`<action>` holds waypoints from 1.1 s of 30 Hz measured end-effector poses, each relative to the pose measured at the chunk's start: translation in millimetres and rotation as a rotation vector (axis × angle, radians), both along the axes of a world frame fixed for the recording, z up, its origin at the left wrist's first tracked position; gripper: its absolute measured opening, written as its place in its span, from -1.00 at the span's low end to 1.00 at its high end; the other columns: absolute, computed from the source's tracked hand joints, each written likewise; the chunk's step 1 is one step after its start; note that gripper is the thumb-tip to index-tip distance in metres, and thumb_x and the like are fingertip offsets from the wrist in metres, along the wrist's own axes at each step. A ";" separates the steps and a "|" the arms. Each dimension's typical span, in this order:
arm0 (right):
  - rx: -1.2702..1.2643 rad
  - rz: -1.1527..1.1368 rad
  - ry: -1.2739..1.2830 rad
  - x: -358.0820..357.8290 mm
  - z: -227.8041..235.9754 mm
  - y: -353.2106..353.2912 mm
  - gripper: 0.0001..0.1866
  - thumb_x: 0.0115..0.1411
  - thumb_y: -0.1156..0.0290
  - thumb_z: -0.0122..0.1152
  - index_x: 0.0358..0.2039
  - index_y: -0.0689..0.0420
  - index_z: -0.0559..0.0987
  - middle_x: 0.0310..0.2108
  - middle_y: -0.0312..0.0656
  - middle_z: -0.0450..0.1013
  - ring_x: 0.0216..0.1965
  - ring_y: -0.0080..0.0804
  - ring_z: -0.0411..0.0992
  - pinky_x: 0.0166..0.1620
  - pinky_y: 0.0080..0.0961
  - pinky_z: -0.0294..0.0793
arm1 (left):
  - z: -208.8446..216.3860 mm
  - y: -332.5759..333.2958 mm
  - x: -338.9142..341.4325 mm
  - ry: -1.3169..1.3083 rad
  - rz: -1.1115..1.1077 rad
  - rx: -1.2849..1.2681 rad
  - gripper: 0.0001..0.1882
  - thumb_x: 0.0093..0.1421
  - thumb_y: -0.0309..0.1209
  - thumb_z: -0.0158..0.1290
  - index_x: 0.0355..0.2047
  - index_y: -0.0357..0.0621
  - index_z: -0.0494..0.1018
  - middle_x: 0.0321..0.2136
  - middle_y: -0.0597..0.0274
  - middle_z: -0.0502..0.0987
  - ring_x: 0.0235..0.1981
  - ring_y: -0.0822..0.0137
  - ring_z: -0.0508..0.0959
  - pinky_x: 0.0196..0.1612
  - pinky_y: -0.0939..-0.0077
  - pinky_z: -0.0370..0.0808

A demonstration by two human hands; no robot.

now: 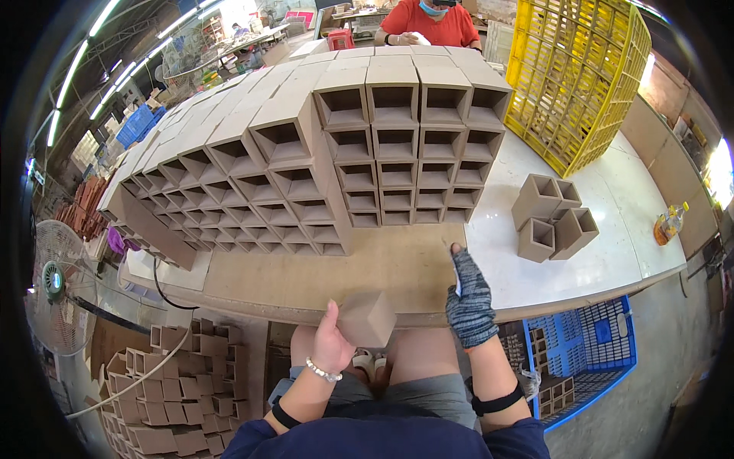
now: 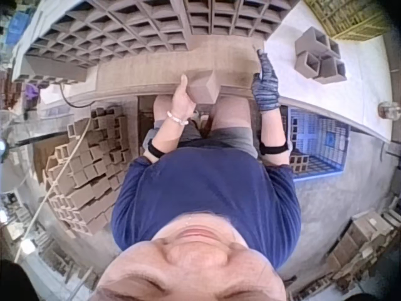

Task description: Sanding the edges and surfaces of small square wooden blocks.

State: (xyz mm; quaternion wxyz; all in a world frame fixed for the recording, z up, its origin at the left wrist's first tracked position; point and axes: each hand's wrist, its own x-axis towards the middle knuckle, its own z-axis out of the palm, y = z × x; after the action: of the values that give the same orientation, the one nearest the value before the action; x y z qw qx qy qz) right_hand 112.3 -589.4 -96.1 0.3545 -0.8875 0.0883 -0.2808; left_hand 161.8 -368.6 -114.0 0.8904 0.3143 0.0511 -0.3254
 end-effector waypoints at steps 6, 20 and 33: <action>-0.169 0.325 -0.123 -14.2 37.9 47.2 -0.44 -0.08 0.67 -0.10 0.03 0.19 0.28 -0.01 -0.05 0.28 0.04 -0.13 0.23 0.14 -0.35 0.12 | -2.1 3.0 3.5 -0.114 -0.100 0.032 -0.59 0.18 -0.26 -0.22 -0.07 -0.30 0.28 -0.12 0.10 0.40 -0.07 0.25 0.38 -0.02 0.34 0.28; -0.724 0.480 -0.116 -15.9 38.1 65.9 -0.68 -0.02 0.35 0.02 -0.19 0.02 0.45 -0.16 -0.21 0.38 -0.06 -0.24 0.31 0.09 -0.20 0.15 | 16.0 18.7 -3.0 -0.419 -0.251 0.014 -0.63 0.16 -0.43 -0.17 -0.03 -0.34 0.23 -0.15 0.16 0.41 -0.15 0.40 0.41 -0.07 0.52 0.30; -0.698 0.203 -0.015 8.8 43.7 32.9 -0.57 0.00 0.46 -0.03 -0.05 0.12 0.34 -0.18 -0.06 0.38 -0.13 -0.13 0.34 -0.05 -0.20 0.27 | 21.8 19.2 -2.7 -0.396 -0.222 0.032 -0.62 0.17 -0.41 -0.17 -0.02 -0.34 0.22 -0.15 0.18 0.40 -0.13 0.43 0.39 -0.06 0.52 0.29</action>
State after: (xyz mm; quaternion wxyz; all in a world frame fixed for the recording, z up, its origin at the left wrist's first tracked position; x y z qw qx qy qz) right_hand 121.1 -556.6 -52.4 0.0566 -0.9573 -0.1039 -0.2638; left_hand 159.2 -349.4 -92.2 0.8366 0.3899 -0.1543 -0.3525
